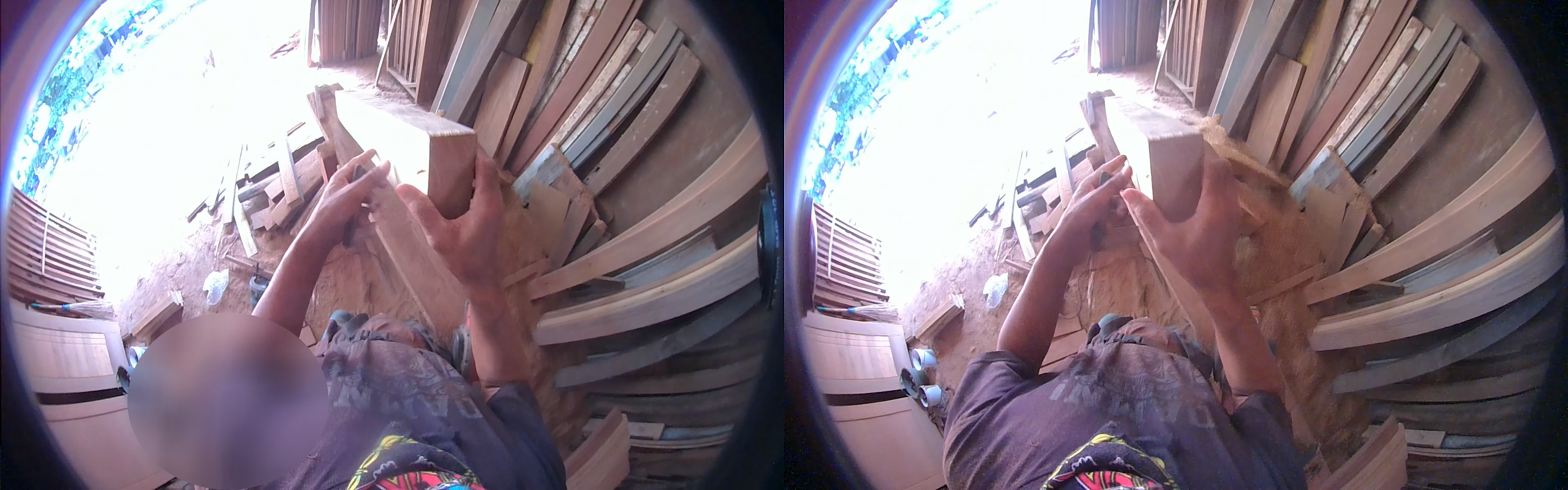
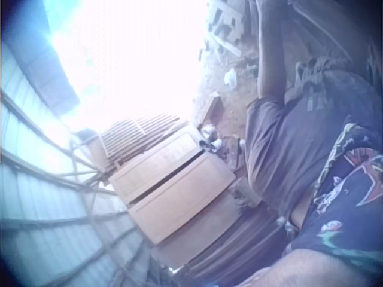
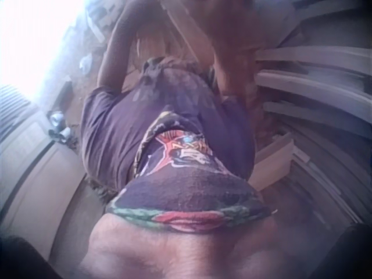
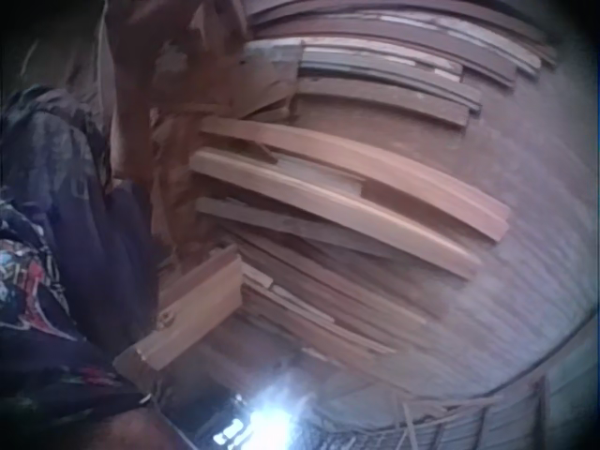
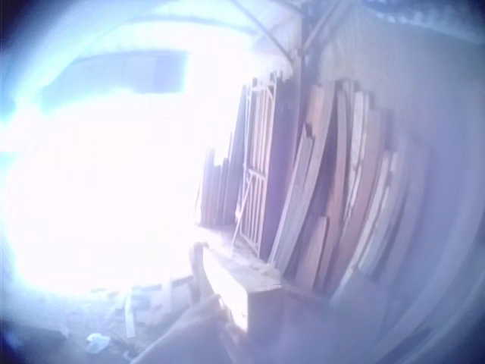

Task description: The person sands a wooden plank using a handheld electric sander, repeatedly moving the tool along the plank's surface and edges. The person also uses a metal square to check the plank's corners and edges during the process.

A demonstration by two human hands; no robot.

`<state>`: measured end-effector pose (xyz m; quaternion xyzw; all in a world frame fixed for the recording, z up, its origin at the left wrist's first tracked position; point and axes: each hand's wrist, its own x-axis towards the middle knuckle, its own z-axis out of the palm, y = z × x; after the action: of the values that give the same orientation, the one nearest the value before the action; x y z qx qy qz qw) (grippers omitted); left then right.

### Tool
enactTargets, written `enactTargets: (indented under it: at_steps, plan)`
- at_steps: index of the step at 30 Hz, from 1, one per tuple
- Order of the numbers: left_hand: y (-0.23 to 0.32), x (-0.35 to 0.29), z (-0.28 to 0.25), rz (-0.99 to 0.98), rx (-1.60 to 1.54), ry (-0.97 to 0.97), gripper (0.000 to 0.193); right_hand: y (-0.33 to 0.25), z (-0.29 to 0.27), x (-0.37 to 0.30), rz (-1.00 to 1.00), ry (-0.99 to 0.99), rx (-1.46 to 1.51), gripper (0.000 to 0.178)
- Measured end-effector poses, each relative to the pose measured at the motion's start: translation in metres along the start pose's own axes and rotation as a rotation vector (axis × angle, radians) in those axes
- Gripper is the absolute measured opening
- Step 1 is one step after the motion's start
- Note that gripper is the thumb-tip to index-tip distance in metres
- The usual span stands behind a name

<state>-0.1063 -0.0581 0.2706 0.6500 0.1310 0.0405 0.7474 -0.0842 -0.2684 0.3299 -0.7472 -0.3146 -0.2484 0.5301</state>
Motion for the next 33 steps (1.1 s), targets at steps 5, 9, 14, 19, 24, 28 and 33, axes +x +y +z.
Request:
enactTargets:
  at_steps: [5, 9, 14, 19, 24, 28, 33]
  plan:
    - [-0.031, 0.005, 0.000, -0.125, 0.134, 0.059, 0.109, 0.001, -0.033, -0.091, 0.333, -0.169, -0.245, 0.076]
    - [-0.147, -0.010, 0.025, -0.212, 0.337, -0.191, 0.133, 0.015, -0.048, -0.206, 0.841, -0.479, -0.508, 0.077]
    - [-0.197, -0.040, 0.042, -0.169, 0.412, -0.202, 0.136, 0.052, -0.050, -0.285, 0.721, -0.474, -0.517, 0.079]
    - [-0.218, 0.019, 0.024, -0.171, 0.314, -0.130, 0.132, 0.074, -0.015, -0.236, 0.786, -0.553, -0.559, 0.081]
    - [-0.192, 0.043, 0.019, -0.171, 0.298, -0.117, 0.127, 0.107, -0.001, -0.230, 0.625, -0.503, -0.502, 0.084]
    - [-0.233, 0.042, 0.019, -0.151, 0.128, -0.032, 0.115, 0.084, -0.045, -0.223, 0.580, -0.503, -0.498, 0.076]
    - [-0.243, -0.009, -0.003, -0.457, 0.151, 0.151, 0.105, 0.055, -0.135, -0.258, 0.602, -0.376, -0.772, 0.061]
